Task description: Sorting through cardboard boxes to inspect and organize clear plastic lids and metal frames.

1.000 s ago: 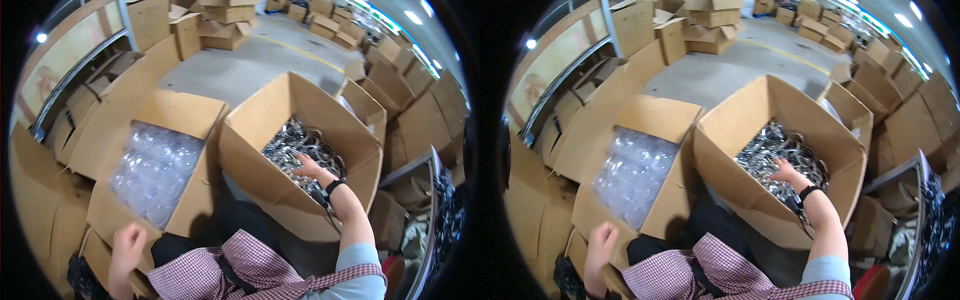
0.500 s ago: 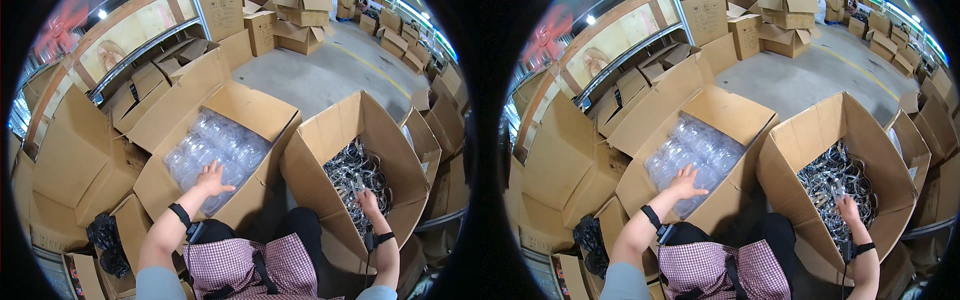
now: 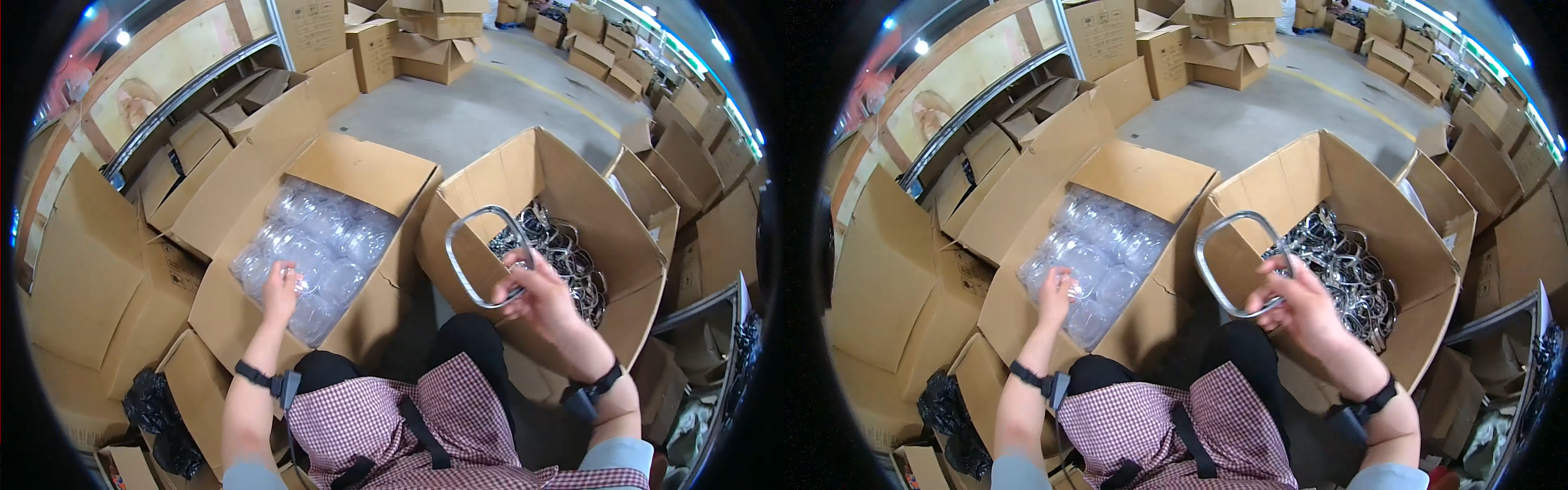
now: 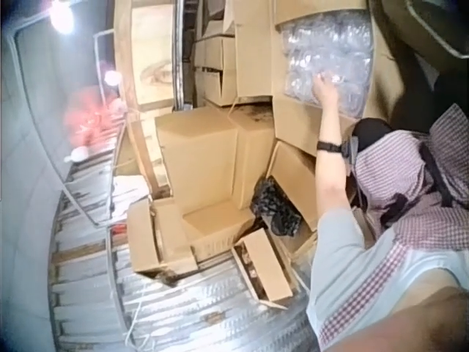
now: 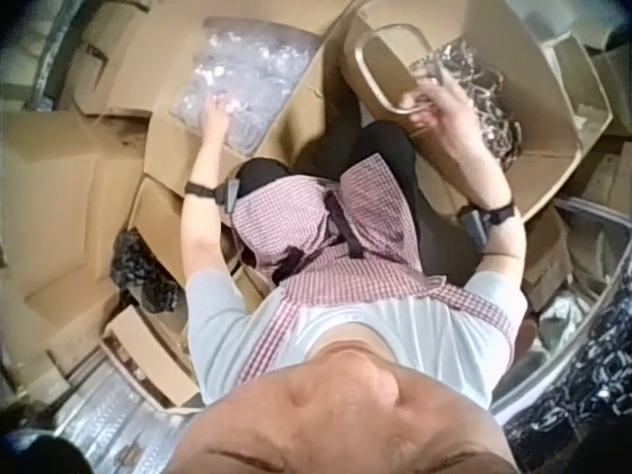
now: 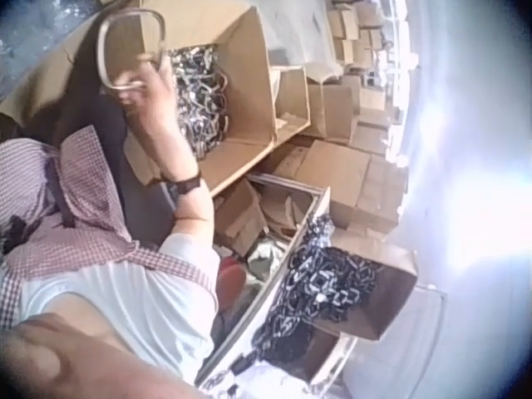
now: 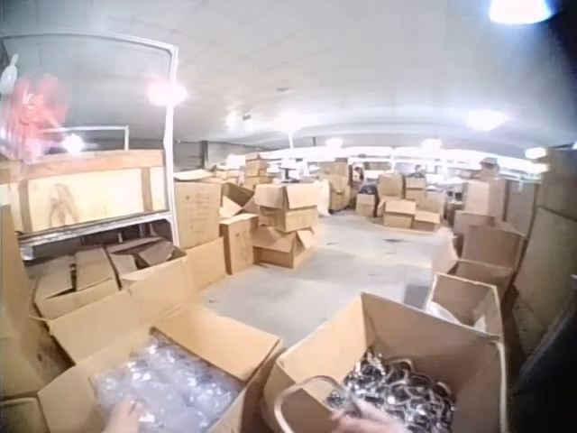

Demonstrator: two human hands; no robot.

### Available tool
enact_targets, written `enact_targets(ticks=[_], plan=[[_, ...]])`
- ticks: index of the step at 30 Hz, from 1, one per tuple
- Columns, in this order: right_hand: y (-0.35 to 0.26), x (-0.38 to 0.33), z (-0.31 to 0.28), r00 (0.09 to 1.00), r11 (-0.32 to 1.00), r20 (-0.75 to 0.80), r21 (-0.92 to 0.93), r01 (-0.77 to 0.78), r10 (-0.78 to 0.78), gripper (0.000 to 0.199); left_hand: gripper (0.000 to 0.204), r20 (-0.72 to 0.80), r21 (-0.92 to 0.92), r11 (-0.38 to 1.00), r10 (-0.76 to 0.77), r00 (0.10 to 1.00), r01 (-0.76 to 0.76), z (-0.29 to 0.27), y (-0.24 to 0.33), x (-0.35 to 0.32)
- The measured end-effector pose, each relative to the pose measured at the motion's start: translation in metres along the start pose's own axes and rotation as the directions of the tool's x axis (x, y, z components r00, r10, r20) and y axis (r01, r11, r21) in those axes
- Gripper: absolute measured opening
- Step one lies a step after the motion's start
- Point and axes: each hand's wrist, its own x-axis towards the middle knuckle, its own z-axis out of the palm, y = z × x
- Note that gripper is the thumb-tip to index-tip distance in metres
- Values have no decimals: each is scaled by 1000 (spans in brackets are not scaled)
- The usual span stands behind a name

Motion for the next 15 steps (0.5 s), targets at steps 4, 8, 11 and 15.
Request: enact_targets(ticks=[4, 8, 11, 15], plan=[[41, -5, 35, 991, 992, 95, 91, 91, -100, 22, 17, 53, -435, 895, -83, 995, 98, -24, 100, -64], [69, -6, 57, 985, 993, 145, 87, 84, -96, 31, 17, 188, -539, 839, 36, 982, 72, -34, 149, -112], [79, -11, 70, 988, 993, 110, -11, 115, -113, 39, 18, 235, -549, 832, 68, 970, 75, -32, 163, -132], [82, -14, 77, 975, 986, 206, -126, 112, -85, 42, 17, 351, -444, 893, 101, 931, 71, -29, 170, -145]])
